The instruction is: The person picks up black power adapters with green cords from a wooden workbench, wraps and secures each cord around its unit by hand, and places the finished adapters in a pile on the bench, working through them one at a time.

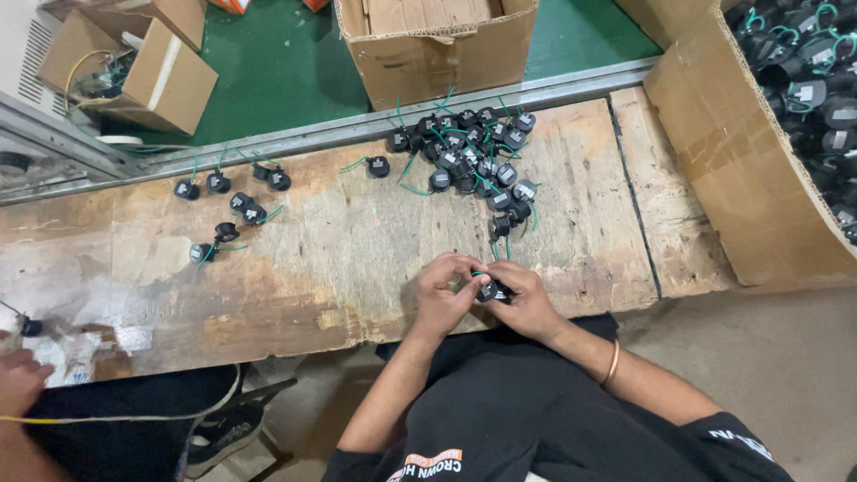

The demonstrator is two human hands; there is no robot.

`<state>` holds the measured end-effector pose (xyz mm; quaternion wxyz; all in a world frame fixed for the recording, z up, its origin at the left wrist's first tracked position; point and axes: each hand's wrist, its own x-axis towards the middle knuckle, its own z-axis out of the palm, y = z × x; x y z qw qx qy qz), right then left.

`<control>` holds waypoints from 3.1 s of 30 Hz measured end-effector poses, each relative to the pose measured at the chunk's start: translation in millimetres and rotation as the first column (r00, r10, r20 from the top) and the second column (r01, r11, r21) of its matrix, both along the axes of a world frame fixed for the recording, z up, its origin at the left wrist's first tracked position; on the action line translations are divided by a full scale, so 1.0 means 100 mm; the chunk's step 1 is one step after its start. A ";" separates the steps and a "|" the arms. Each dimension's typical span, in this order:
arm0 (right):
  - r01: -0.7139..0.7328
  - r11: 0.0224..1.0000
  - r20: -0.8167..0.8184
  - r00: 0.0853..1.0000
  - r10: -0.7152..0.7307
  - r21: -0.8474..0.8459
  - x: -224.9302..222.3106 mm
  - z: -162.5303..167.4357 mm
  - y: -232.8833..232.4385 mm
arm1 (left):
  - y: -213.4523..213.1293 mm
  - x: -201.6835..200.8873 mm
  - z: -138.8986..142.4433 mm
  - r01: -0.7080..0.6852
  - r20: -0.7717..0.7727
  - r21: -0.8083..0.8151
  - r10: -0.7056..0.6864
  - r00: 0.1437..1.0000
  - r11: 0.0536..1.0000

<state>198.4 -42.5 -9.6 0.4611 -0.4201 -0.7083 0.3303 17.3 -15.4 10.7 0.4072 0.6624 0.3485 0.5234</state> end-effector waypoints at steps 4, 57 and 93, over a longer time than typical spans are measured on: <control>-0.029 0.999 -0.099 0.995 0.031 0.015 0.00 0.01 0.01 | 0.24 -0.23 0.05 -0.031 -0.129 0.167 0.053 0.990 0.985; -0.234 0.971 0.063 0.971 0.231 0.043 -0.01 0.06 -0.03 | -0.07 -0.14 -0.10 0.112 0.168 -0.361 -0.054 0.984 0.926; -0.223 0.974 -0.172 0.962 0.213 -0.040 0.03 0.11 0.00 | 1.01 -0.36 0.14 -0.186 0.154 -0.321 0.245 0.957 0.929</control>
